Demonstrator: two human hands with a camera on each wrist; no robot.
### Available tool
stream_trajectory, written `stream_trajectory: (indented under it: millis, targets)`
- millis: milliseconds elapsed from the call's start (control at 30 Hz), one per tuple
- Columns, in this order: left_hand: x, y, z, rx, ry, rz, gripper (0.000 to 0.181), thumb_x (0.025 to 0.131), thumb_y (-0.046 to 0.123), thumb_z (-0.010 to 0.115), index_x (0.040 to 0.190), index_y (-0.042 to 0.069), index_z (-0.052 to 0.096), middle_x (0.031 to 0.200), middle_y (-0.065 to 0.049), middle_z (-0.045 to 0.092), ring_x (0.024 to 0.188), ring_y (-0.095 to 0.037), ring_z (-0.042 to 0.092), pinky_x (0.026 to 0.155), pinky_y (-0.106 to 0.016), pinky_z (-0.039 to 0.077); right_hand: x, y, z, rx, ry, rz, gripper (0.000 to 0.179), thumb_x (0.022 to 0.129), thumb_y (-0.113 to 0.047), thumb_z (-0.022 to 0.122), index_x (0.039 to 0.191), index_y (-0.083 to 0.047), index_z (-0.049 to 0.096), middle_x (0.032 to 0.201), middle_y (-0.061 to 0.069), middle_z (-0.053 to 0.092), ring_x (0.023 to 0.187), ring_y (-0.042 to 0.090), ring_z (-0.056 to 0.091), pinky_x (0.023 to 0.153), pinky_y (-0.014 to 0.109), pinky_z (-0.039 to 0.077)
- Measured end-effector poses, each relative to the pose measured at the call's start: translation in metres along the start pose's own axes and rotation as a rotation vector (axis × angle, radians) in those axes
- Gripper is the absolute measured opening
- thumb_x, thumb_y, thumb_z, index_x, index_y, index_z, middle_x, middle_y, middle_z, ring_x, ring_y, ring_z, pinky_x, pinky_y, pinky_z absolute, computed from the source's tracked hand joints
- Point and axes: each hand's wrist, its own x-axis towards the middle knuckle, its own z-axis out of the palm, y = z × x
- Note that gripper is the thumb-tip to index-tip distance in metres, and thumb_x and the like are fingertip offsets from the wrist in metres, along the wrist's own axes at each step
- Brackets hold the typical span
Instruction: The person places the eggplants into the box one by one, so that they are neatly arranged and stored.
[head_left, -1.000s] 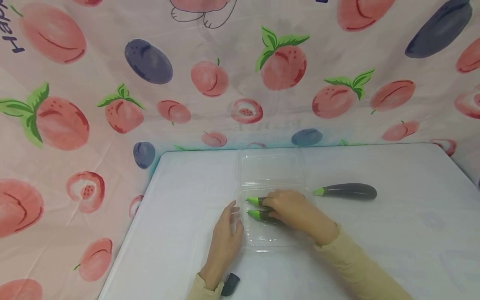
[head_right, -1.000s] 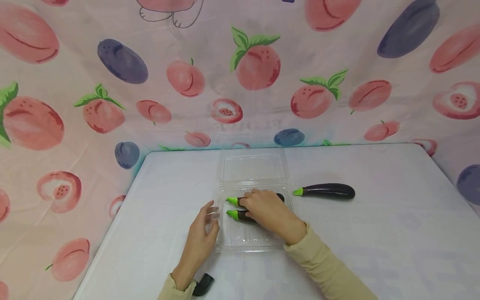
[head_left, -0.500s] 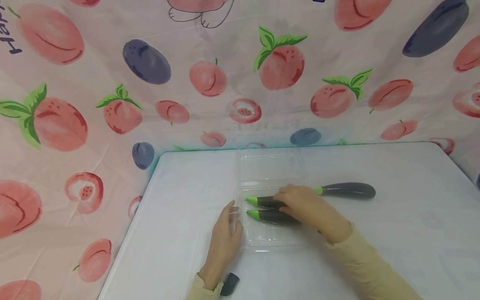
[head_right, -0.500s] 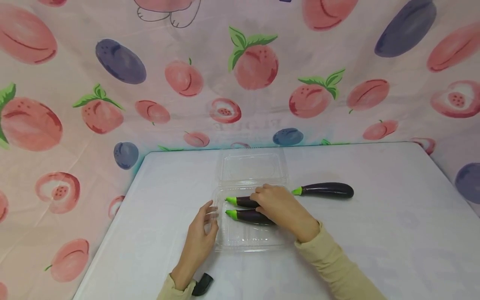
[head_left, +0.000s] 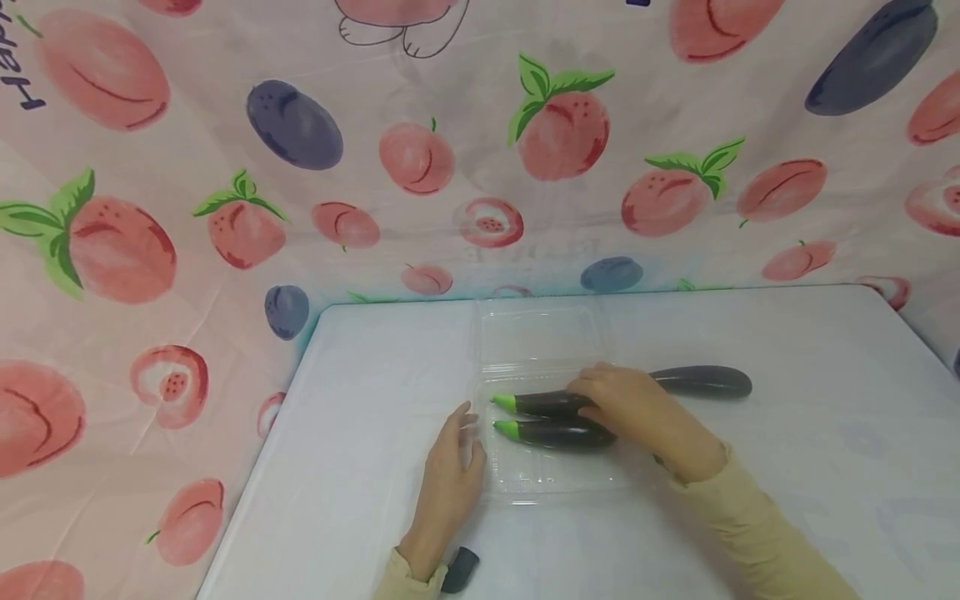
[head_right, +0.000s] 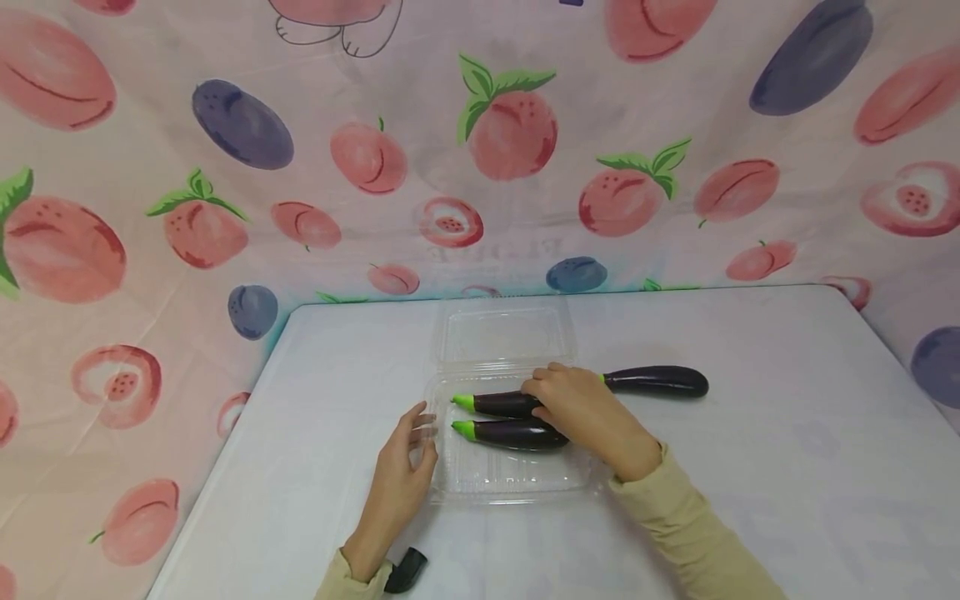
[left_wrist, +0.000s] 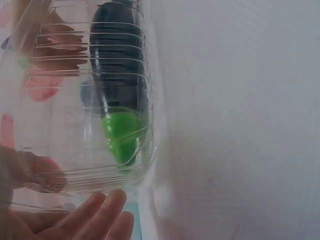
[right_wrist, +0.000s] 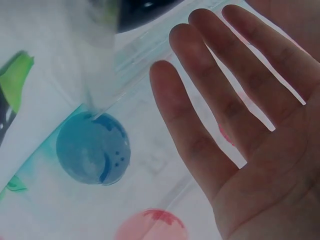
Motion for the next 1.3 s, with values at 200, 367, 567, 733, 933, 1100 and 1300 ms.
stream_trajectory:
  millis: [200, 367, 567, 733, 933, 1100, 1300]
  targets:
    - [0.000, 0.000, -0.001, 0.004, 0.002, 0.002, 0.048, 0.098, 0.011, 0.053, 0.146, 0.010, 0.044, 0.132, -0.005, 0.062, 0.124, -0.026, 0.058, 0.104, -0.047, 0.048, -0.005, 0.007, 0.000, 0.020, 0.004, 0.032, 0.025, 0.078, -0.013, 0.083, 0.101, -0.010, 0.074, 0.093, 0.002, 0.071, 0.088, 0.021, 0.068, 0.076, 0.038, 0.058]
    - [0.000, 0.001, -0.002, 0.002, -0.001, -0.001, 0.049, 0.098, 0.011, 0.053, 0.146, 0.010, 0.043, 0.132, -0.006, 0.062, 0.124, -0.027, 0.058, 0.105, -0.048, 0.047, -0.009, 0.014, 0.000, 0.030, 0.022, 0.036, 0.026, 0.077, -0.012, 0.084, 0.101, -0.009, 0.073, 0.093, 0.002, 0.071, 0.087, 0.021, 0.067, 0.075, 0.038, 0.058]
    - [0.000, 0.000, -0.002, 0.003, -0.003, 0.000, 0.049, 0.098, 0.010, 0.052, 0.146, 0.010, 0.043, 0.132, -0.006, 0.062, 0.124, -0.027, 0.058, 0.105, -0.048, 0.047, -0.013, 0.023, 0.000, 0.018, 0.074, 0.007, 0.029, 0.075, -0.011, 0.085, 0.101, -0.007, 0.073, 0.092, 0.003, 0.069, 0.084, 0.021, 0.066, 0.071, 0.037, 0.058]
    - [0.000, -0.001, -0.001, 0.000, -0.002, 0.006, 0.049, 0.098, 0.010, 0.053, 0.145, 0.011, 0.044, 0.131, -0.005, 0.062, 0.124, -0.026, 0.058, 0.104, -0.047, 0.048, -0.015, 0.028, -0.001, 0.039, 0.092, 0.003, 0.027, 0.077, -0.011, 0.084, 0.102, -0.007, 0.073, 0.095, 0.003, 0.070, 0.086, 0.022, 0.067, 0.074, 0.038, 0.059]
    - [-0.001, -0.002, 0.000, 0.001, -0.003, 0.004, 0.049, 0.098, 0.010, 0.052, 0.146, 0.011, 0.043, 0.132, -0.004, 0.062, 0.124, -0.025, 0.058, 0.104, -0.047, 0.048, -0.017, 0.031, 0.000, 0.052, 0.098, 0.006, 0.027, 0.077, -0.010, 0.083, 0.102, -0.007, 0.074, 0.097, 0.005, 0.071, 0.089, 0.023, 0.068, 0.076, 0.040, 0.059]
    - [-0.001, -0.001, 0.000, 0.000, -0.001, 0.010, 0.049, 0.098, 0.010, 0.052, 0.146, 0.011, 0.043, 0.132, -0.004, 0.062, 0.123, -0.025, 0.059, 0.103, -0.047, 0.048, -0.017, 0.033, 0.001, 0.060, 0.089, 0.015, 0.028, 0.077, -0.009, 0.083, 0.103, -0.006, 0.074, 0.097, 0.006, 0.071, 0.089, 0.023, 0.069, 0.077, 0.040, 0.059]
    - [0.000, -0.001, 0.000, 0.009, 0.002, 0.010, 0.049, 0.098, 0.010, 0.053, 0.146, 0.011, 0.043, 0.132, -0.004, 0.062, 0.123, -0.025, 0.059, 0.104, -0.047, 0.048, -0.017, 0.037, 0.002, 0.055, 0.091, 0.026, 0.028, 0.077, -0.009, 0.083, 0.104, -0.006, 0.074, 0.097, 0.006, 0.071, 0.090, 0.023, 0.069, 0.077, 0.039, 0.059]
